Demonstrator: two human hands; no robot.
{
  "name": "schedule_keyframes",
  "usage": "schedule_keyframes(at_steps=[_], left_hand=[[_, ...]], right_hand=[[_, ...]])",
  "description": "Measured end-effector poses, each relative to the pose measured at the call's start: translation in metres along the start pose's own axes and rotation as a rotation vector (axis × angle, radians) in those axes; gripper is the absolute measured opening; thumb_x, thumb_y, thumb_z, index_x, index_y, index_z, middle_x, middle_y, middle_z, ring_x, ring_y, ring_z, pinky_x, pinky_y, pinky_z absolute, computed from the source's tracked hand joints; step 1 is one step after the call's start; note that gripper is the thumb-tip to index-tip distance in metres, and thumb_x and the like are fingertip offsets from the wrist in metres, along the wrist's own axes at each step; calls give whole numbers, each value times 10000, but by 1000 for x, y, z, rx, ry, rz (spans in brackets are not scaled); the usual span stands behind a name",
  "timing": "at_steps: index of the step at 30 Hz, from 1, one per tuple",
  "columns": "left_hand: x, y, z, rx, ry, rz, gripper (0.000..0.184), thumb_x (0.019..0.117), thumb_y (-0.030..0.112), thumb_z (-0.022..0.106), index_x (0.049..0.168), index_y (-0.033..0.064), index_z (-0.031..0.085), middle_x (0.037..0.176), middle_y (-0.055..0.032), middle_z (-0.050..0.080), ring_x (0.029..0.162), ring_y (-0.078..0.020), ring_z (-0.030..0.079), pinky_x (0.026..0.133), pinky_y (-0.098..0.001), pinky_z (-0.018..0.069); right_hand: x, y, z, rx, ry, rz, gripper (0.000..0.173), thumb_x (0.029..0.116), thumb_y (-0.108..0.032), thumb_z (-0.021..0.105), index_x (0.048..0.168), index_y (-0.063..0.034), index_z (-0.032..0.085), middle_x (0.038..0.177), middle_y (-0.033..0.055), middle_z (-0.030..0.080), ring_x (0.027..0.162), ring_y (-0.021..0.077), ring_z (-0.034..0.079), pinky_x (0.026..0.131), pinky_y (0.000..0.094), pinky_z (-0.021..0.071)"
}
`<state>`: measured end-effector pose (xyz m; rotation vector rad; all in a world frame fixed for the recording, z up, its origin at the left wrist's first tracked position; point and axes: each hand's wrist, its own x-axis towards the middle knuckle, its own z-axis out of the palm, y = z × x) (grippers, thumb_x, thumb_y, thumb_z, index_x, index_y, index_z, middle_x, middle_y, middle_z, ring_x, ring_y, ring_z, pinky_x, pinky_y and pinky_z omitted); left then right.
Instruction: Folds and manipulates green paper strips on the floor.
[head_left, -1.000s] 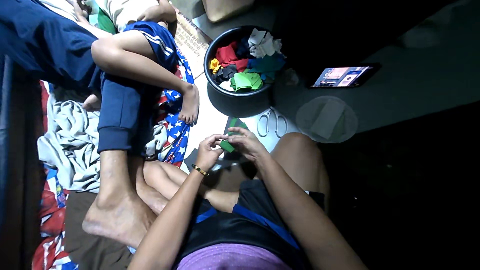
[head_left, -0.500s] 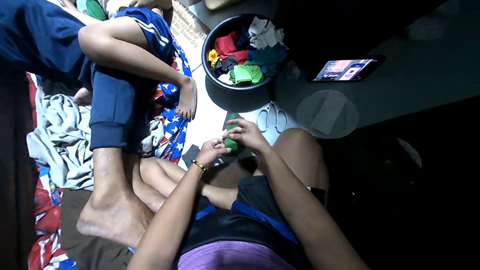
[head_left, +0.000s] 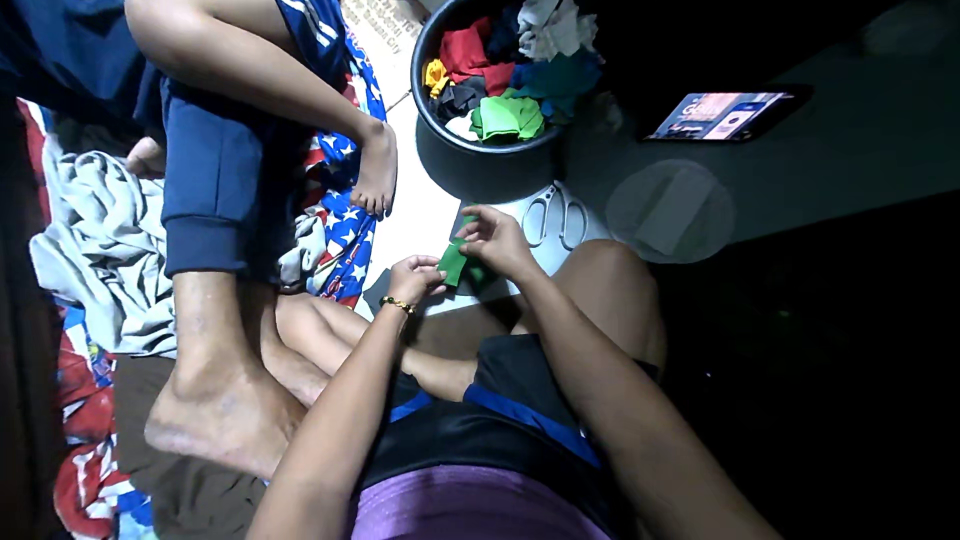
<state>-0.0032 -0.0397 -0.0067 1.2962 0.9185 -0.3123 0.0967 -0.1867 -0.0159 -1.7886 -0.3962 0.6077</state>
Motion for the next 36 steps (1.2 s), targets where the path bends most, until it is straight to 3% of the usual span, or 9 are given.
schedule_keyframes(at_steps=[7,13,18,36], left_hand=[[-3,-5,7,124,102,-87,331,886,-70,730,1193,-72,604,923,-181,687,721,-185,683,695,-316,603],[-3,-14,13,296,147,-23,320,841,-64,774,1129,-69,636,858,-167,700,711,-218,704,712,-369,614],[0,-17,14,360,166,5,322,835,-62,780,1128,-70,646,900,-185,717,785,-254,729,797,-416,616],[-7,-14,19,441,149,23,309,840,-13,808,1107,-58,657,912,-174,718,793,-252,727,804,-428,614]], right_hand=[[6,13,12,-111,-32,58,604,800,169,689,1377,38,567,1030,164,708,855,241,685,805,408,575],[7,16,15,-132,-37,64,627,789,177,702,1386,52,557,1017,168,697,852,238,677,812,394,572],[7,18,18,-141,-18,73,615,787,178,702,1373,54,564,1013,177,694,846,248,677,797,399,571],[7,21,17,-139,11,59,611,768,181,693,1355,60,572,977,171,693,806,230,672,770,376,572]])
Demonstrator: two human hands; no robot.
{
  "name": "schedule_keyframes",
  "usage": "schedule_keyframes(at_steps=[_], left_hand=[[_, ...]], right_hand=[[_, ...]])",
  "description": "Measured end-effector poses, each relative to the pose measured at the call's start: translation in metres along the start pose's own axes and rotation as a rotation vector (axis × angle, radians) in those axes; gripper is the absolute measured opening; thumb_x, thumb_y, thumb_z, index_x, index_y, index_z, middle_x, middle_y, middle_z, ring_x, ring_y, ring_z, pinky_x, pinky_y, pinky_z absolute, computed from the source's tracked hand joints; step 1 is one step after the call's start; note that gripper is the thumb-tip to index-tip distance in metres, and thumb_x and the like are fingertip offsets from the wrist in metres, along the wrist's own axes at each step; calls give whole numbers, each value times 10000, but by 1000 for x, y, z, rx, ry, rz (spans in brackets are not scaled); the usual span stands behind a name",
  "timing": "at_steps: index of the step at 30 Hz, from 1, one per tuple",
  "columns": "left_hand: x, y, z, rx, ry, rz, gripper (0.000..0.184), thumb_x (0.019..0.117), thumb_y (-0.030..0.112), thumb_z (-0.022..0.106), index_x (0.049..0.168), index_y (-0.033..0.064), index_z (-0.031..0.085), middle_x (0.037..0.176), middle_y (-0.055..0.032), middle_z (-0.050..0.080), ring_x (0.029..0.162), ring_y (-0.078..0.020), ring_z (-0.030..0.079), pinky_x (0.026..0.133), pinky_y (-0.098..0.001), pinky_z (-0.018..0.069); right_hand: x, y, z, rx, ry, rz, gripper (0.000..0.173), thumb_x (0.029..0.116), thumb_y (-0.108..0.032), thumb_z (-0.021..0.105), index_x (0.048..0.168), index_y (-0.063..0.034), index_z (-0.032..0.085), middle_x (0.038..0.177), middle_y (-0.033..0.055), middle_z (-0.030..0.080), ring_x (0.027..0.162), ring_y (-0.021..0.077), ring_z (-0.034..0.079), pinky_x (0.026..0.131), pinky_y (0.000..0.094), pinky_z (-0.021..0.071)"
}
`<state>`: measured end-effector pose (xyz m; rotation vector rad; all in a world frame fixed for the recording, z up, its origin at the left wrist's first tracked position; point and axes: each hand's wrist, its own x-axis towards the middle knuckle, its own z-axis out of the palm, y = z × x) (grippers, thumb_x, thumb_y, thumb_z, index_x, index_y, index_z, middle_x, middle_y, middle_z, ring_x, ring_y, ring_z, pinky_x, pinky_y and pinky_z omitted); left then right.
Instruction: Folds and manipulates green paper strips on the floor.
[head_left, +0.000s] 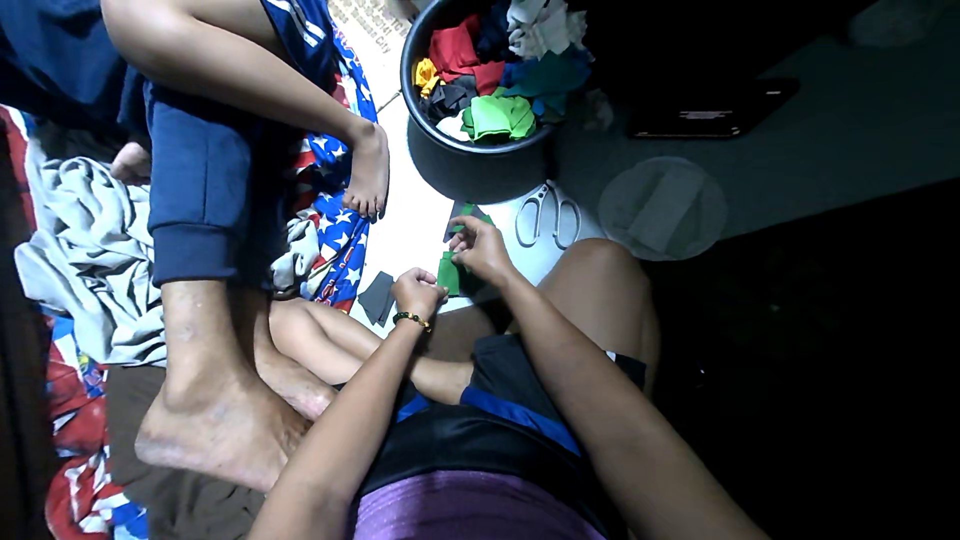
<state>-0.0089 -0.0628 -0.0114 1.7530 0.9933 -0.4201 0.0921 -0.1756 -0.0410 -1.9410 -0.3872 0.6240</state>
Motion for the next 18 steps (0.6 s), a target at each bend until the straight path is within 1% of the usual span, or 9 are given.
schedule_keyframes(at_steps=[5,12,14,18], left_hand=[[2,2,1,57,-4,-9,275,843,-15,803,1079,-46,667,894,-150,720,801,-228,722,809,-403,604],[1,3,2,75,-8,-15,269,851,-7,799,1084,-38,668,895,-135,722,792,-205,722,808,-382,605],[1,3,2,79,-6,-11,267,852,-7,799,1083,-39,668,899,-138,723,794,-209,722,806,-385,605],[1,2,2,83,-6,-2,274,846,-9,802,1084,-42,669,907,-145,722,804,-218,723,815,-399,604]], right_hand=[[0,0,2,-4,-5,28,583,795,163,689,1356,52,575,994,177,696,812,243,680,773,399,578],[-1,1,3,-12,30,-5,536,828,162,647,1349,57,583,976,164,694,785,214,671,748,362,573],[0,3,4,-4,35,-16,531,826,165,645,1343,60,585,967,163,694,786,210,668,747,358,570],[1,5,4,29,16,-40,548,815,180,645,1349,80,569,970,164,698,805,217,687,778,371,588]])
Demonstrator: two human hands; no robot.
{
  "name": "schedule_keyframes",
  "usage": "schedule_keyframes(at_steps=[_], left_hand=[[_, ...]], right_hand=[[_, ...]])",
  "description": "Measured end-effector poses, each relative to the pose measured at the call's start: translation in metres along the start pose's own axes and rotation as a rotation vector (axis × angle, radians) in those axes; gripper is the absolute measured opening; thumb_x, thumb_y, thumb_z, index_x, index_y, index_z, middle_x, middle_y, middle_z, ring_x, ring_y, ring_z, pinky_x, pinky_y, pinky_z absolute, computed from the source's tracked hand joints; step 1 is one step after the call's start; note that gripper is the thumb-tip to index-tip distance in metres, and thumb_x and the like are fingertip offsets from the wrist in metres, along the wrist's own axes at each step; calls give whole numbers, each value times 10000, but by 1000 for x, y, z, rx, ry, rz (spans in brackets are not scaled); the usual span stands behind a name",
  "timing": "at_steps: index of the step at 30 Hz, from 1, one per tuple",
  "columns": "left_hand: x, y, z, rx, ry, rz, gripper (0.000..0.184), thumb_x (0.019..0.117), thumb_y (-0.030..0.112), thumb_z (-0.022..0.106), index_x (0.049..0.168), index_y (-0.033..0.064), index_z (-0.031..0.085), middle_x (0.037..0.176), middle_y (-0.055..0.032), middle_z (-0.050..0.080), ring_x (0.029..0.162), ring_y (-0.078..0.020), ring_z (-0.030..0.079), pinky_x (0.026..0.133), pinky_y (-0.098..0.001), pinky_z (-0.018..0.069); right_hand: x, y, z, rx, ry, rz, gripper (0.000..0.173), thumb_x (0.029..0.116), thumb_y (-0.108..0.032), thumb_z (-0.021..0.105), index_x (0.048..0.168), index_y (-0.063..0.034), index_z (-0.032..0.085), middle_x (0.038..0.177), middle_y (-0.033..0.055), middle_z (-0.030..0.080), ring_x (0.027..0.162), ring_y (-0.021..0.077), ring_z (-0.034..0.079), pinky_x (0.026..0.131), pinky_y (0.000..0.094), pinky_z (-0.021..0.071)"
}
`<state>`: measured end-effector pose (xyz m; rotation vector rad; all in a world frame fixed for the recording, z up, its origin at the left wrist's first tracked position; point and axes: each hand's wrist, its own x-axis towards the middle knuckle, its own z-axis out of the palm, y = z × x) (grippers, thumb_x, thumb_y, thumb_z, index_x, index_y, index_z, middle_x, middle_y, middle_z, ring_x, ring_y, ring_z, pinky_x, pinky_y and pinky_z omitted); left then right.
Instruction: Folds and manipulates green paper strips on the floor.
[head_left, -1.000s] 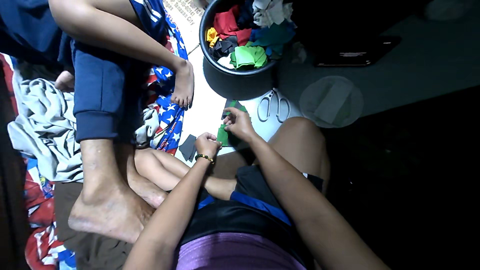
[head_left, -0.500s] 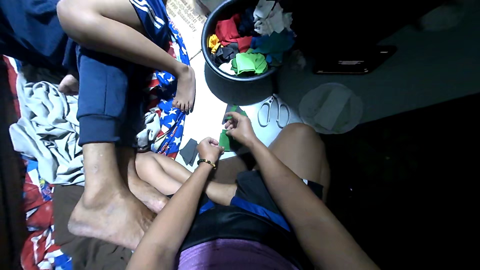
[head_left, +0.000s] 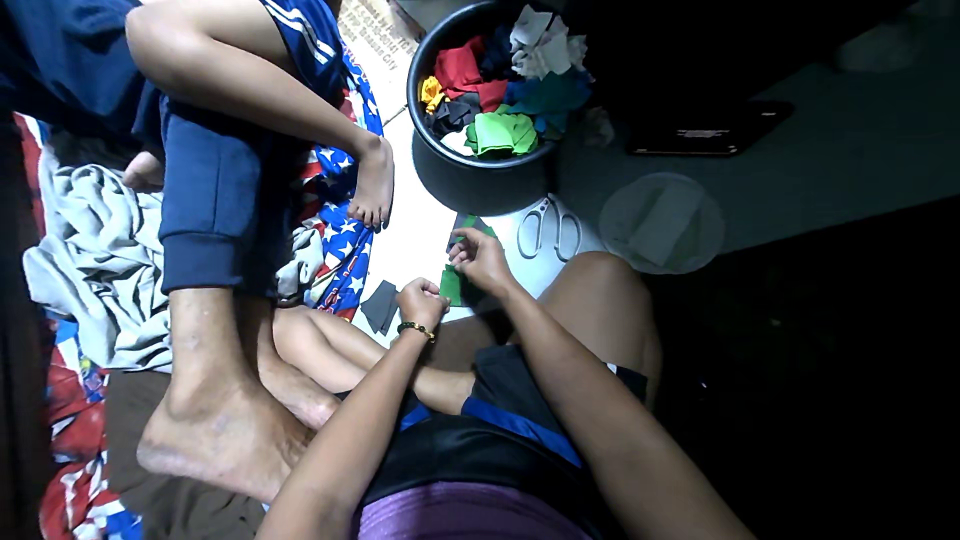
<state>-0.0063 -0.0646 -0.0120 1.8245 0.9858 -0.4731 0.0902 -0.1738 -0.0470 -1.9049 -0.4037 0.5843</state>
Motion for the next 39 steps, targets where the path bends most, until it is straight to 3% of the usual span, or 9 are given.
schedule_keyframes(at_steps=[10,13,18,21,25,30,39], left_hand=[[-1,-1,1,-10,4,3,260,848,-21,792,1073,-46,665,879,-135,717,777,-203,720,796,-380,608],[0,-1,1,-7,3,7,252,850,-12,794,1065,-39,666,875,-132,718,778,-208,721,794,-389,608],[1,-3,1,17,0,17,260,855,6,799,1076,-34,669,885,-138,721,805,-226,720,817,-413,602],[1,-2,1,23,1,17,254,857,7,795,1076,-31,673,889,-141,722,809,-230,721,821,-419,599],[1,-3,1,31,3,19,265,854,11,802,1080,-32,670,894,-145,720,815,-243,715,825,-438,592],[1,-4,1,50,8,38,248,859,19,790,1072,-38,677,896,-154,719,833,-268,715,836,-462,586],[1,-4,1,39,6,31,268,854,12,796,1088,-34,672,908,-150,721,828,-254,719,834,-448,594]], right_hand=[[-1,-1,2,55,-25,-5,560,819,219,609,1359,81,556,990,172,706,822,198,708,798,339,596],[0,1,3,54,3,-27,525,840,199,597,1350,80,562,1044,184,704,895,221,712,840,364,593],[-1,-4,-6,-40,249,5,384,901,146,571,1273,73,636,1137,225,702,991,273,705,901,392,570],[-3,-9,-17,-109,315,85,241,894,123,617,1111,74,712,1137,235,698,1051,310,683,959,433,539],[-8,-17,-26,-201,171,146,170,884,103,658,1025,55,740,1095,224,695,1033,320,668,952,469,522],[-8,-16,-23,-358,-64,125,147,880,66,684,1004,32,757,1091,233,672,1077,377,639,965,538,500],[-6,-3,-15,-422,-144,64,164,831,35,749,994,21,756,1050,229,674,1048,392,644,928,578,507]])
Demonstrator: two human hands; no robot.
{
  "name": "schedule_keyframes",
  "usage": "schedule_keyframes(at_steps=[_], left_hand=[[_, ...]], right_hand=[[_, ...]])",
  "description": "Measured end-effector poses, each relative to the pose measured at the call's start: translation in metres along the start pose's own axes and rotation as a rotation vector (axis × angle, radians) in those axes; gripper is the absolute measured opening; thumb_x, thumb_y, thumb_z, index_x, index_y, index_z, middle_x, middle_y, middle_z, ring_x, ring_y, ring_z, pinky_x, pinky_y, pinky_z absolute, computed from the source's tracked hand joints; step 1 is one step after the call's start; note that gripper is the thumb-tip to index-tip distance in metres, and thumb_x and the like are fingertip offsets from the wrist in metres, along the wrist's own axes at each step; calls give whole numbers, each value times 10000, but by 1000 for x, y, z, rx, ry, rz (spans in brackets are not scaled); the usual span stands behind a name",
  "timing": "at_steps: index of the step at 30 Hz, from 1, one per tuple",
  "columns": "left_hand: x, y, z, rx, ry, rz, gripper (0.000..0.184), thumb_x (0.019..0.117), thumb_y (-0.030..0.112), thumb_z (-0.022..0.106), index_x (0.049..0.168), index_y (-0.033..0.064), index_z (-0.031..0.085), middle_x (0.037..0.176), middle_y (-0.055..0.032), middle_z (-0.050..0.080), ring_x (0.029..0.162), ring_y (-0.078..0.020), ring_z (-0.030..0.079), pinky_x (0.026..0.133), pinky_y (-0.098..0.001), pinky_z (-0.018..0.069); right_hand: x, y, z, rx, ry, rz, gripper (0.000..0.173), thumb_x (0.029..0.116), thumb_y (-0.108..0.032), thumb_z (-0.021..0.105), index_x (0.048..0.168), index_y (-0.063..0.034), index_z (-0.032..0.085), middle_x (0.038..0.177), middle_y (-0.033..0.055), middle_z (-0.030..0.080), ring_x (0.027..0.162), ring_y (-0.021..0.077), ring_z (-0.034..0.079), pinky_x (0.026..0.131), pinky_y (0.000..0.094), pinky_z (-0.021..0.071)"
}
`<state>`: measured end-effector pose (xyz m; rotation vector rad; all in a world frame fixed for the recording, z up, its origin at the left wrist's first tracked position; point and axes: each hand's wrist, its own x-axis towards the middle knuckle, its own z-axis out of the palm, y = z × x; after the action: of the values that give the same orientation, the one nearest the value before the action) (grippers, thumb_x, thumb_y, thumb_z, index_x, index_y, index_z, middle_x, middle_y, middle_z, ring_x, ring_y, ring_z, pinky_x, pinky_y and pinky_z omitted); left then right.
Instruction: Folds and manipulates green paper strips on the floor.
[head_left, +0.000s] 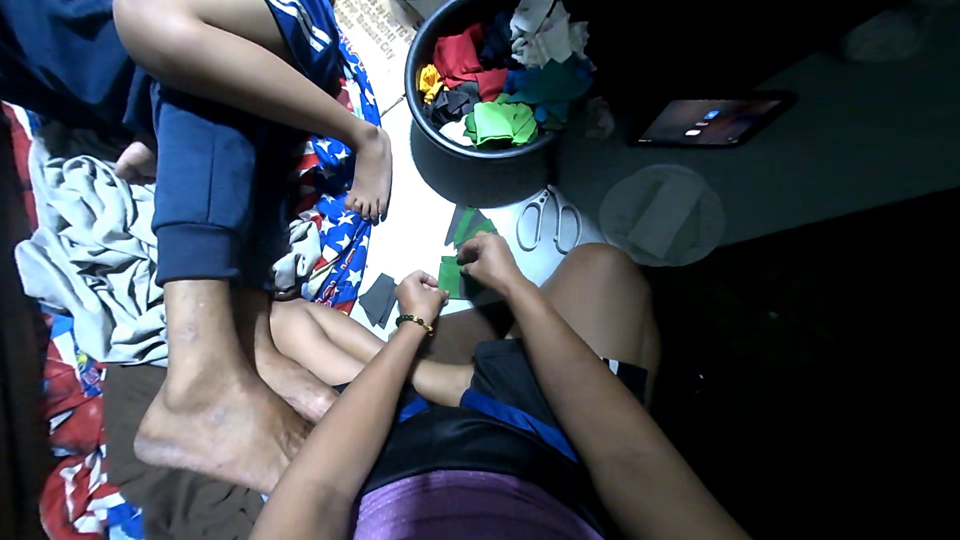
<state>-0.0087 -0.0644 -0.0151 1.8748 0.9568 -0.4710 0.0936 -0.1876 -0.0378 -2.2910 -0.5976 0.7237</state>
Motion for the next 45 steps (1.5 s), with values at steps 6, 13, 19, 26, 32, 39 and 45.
schedule_keyframes(at_steps=[6,13,19,26,32,39,45], left_hand=[[5,-3,-3,18,10,-18,280,837,55,828,1070,-16,690,908,-152,727,859,-277,716,848,-479,583],[11,-4,-23,61,-16,-126,262,807,5,813,1053,13,724,1016,-174,732,961,-318,702,887,-521,555],[12,-9,-21,112,52,149,192,899,37,741,1079,-23,709,978,-181,720,921,-310,691,879,-508,546],[8,-11,-6,308,-63,319,226,936,147,759,1085,-17,716,1054,-194,701,1010,-327,681,944,-514,538],[9,-12,-2,339,-51,313,228,929,139,765,1090,-15,719,1053,-192,687,1011,-331,667,941,-504,533],[11,-11,-4,321,-76,316,232,928,138,760,1096,-18,722,1059,-196,690,1025,-329,666,957,-505,526],[17,-14,-19,314,155,429,279,987,77,632,1251,7,690,1243,-233,645,1165,-403,624,1006,-558,505]], right_hand=[[0,0,3,-31,-35,12,210,808,58,746,1016,42,728,1100,250,673,1089,420,640,934,609,502],[-1,-2,2,-47,-38,15,197,811,56,745,1007,45,726,1065,243,664,1054,407,642,907,588,510],[0,-1,3,-41,-32,14,208,813,56,743,1020,45,728,1082,248,664,1067,416,640,917,603,503],[1,2,5,-39,-20,1,194,804,57,743,997,47,724,1049,240,668,1046,404,645,906,598,507],[-2,-4,-3,70,17,65,184,838,80,718,1018,44,725,1084,231,692,1045,373,664,937,556,517],[-14,-3,-28,203,295,223,165,906,57,662,1060,56,722,1055,227,712,971,335,689,903,505,540],[-30,1,-42,518,520,205,145,887,28,720,1029,55,704,977,155,694,821,164,639,774,334,544]])
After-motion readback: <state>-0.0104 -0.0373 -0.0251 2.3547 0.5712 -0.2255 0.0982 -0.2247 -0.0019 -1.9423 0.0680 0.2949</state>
